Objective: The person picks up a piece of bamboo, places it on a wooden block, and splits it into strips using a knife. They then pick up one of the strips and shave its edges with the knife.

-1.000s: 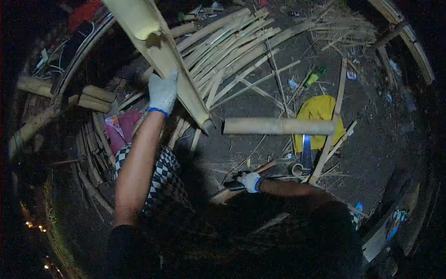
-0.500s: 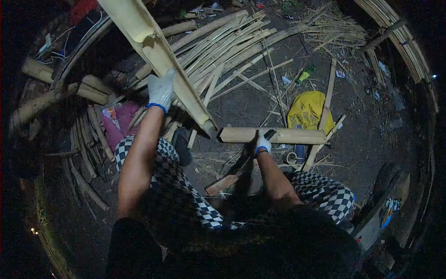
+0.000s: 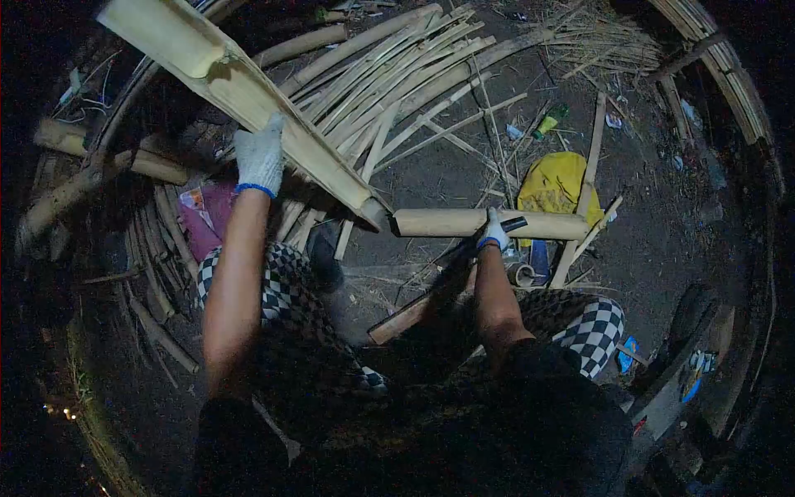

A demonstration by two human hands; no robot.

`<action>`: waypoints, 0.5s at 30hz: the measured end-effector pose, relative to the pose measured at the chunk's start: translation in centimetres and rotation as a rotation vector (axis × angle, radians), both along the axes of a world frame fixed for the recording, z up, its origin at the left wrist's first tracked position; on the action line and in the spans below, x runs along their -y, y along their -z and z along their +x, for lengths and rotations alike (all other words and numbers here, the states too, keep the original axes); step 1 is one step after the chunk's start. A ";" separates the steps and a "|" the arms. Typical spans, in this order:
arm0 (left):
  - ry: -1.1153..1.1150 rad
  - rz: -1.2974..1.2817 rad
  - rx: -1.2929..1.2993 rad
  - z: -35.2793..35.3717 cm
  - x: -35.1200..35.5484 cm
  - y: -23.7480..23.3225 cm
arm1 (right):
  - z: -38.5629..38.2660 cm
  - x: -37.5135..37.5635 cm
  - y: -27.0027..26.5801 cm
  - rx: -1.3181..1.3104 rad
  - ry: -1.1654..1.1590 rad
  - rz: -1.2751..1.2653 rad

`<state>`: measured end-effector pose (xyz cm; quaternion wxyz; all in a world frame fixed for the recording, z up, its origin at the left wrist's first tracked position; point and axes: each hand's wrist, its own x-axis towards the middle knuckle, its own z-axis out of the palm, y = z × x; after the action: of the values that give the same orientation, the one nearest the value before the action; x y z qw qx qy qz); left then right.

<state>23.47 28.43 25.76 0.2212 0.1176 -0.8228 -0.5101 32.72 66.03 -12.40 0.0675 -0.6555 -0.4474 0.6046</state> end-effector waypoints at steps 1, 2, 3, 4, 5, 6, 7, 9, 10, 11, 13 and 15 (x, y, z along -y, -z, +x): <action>-0.029 -0.058 0.036 -0.3 0.3 -0.1 | -0.3 0.2 -0.1 0.003 0.003 -0.002; 0.029 -0.064 -0.076 0.0 0.5 0.0 | -0.1 0.4 -0.3 -0.062 0.044 -0.028; 0.037 -0.064 -0.073 0.0 0.5 0.1 | 0.1 0.6 -0.8 -0.129 0.087 -0.052; 0.023 0.015 -0.081 -0.2 0.6 0.1 | 0.2 0.5 -1.5 -0.051 0.050 -0.008; 0.006 0.094 -0.089 -0.3 0.9 -0.2 | 0.3 0.9 -2.1 -0.056 0.053 -0.007; -0.047 -0.015 -0.073 -0.8 1.1 -0.9 | 0.3 1.3 -2.5 -0.037 0.063 0.017; -0.049 -0.017 -0.077 -0.7 1.1 -1.2 | 0.4 1.9 -3.0 -0.019 0.072 0.040; -0.040 -0.029 0.005 0.7 0.0 -2.8 | 1.0 3.1 -3.4 -0.045 -0.047 0.043; -0.039 -0.027 0.010 1.1 -1.0 -3.6 | 1.0 4.1 -3.2 -0.175 -0.132 0.088; -0.066 0.026 -0.037 1.5 -1.9 -4.1 | 1.1 5.0 -3.1 -0.304 -0.220 0.136; -0.095 0.080 -0.080 1.2 -1.8 -3.5 | 0.9 7.5 -4.6 -0.251 -0.318 0.207; -0.031 0.143 -0.185 -0.5 -0.6 -2.1 | -0.2 9.8 -0.5 -0.348 -0.414 0.141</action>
<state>22.97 28.99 27.84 0.2952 0.0979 -0.7585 -0.5727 32.48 56.22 -11.90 0.0638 -0.4299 -0.5947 0.6764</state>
